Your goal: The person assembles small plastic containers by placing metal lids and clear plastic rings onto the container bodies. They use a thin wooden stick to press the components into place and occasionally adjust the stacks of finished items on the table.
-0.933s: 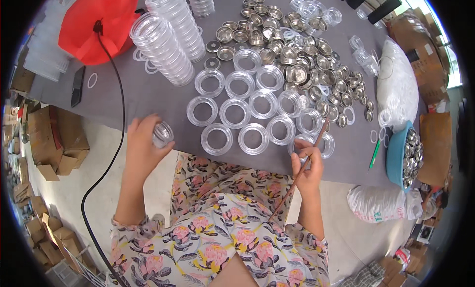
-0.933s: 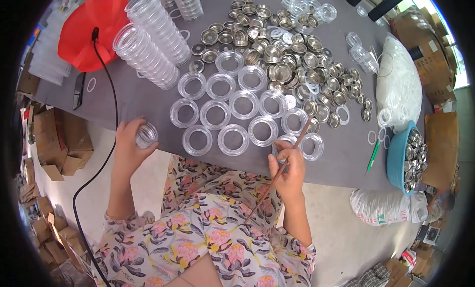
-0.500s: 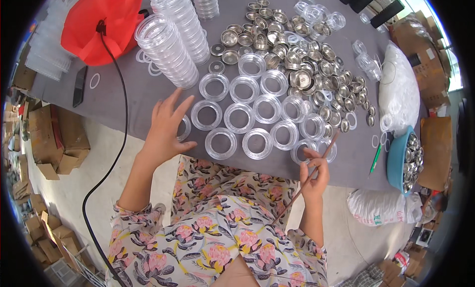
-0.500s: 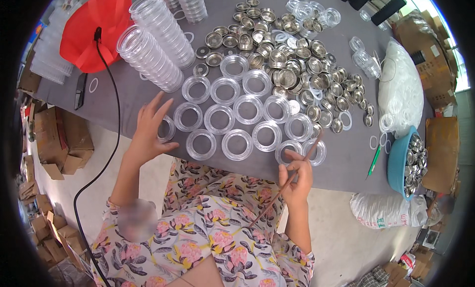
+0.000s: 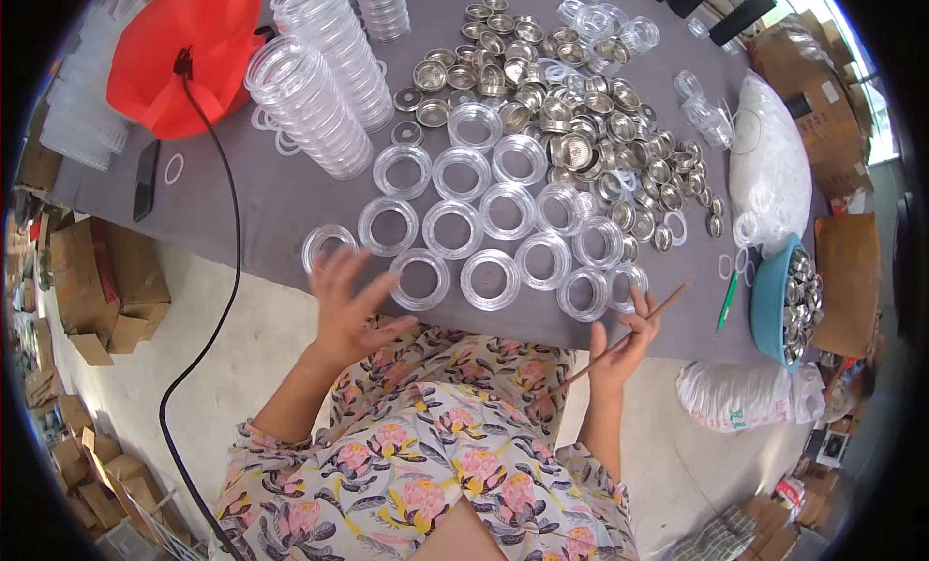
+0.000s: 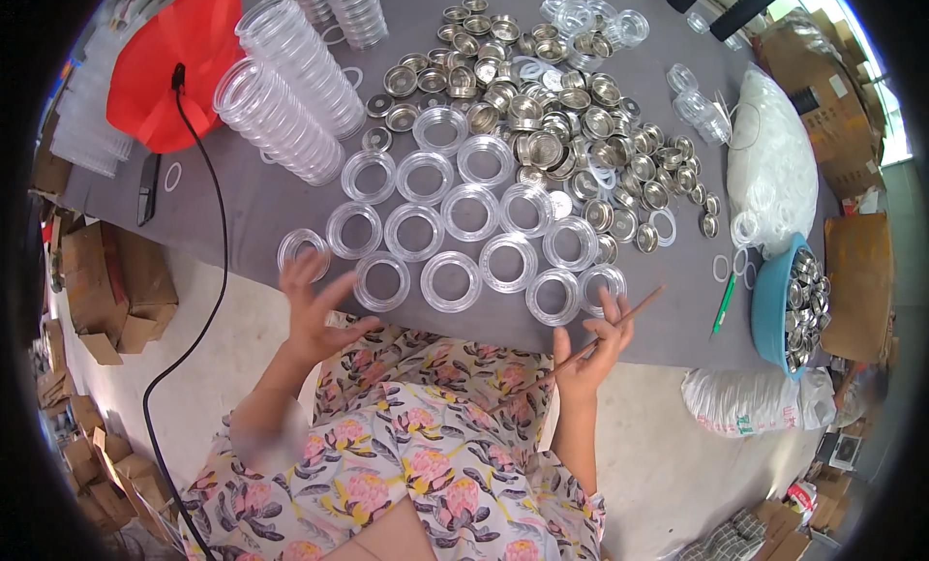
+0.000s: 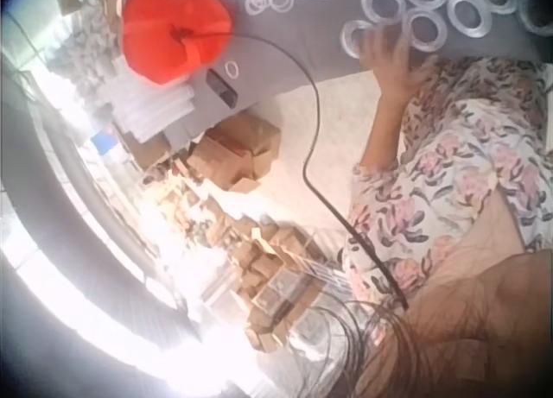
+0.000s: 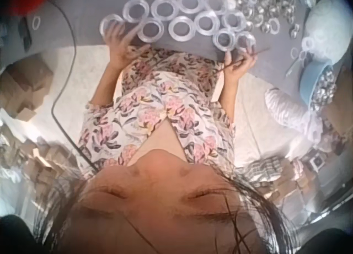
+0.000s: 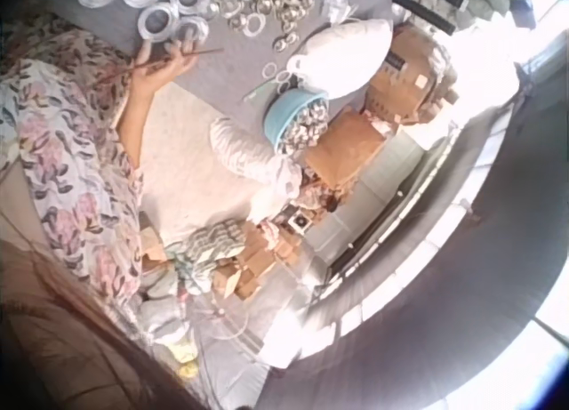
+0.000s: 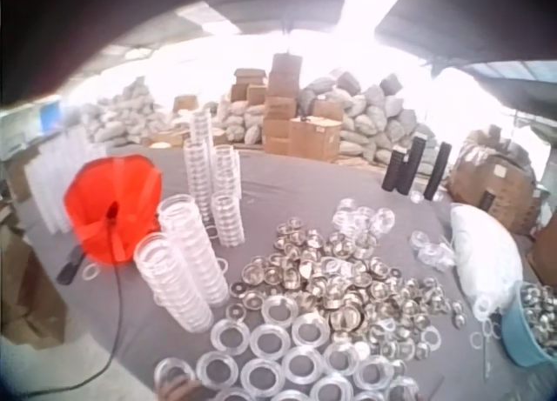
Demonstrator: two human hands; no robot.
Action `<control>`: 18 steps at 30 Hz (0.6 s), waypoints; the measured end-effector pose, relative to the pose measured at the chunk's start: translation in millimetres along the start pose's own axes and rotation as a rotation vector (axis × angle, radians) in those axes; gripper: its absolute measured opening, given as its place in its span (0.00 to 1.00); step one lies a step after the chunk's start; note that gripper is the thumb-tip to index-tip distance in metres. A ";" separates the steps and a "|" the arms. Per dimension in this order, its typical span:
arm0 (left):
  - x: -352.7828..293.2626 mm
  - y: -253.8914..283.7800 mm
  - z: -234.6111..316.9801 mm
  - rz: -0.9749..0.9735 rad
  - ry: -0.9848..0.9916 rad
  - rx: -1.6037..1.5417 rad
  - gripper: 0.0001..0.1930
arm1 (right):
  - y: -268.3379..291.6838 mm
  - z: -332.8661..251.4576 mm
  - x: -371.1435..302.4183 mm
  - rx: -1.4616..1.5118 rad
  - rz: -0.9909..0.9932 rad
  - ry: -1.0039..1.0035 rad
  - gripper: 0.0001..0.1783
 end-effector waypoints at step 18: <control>39.0 -40.6 1.2 -0.025 0.249 0.000 0.47 | -55.8 -8.9 -2.0 -0.201 -0.104 -0.085 0.43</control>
Point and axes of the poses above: each hand's wrist, its own x-axis towards the middle knuckle, its own y-axis out of the back of the hand, z = x × y, the point moved 9 cm from there along x, towards the middle knuckle, and after that the axes turned 5 degrees about z, right-handed, at the moved point
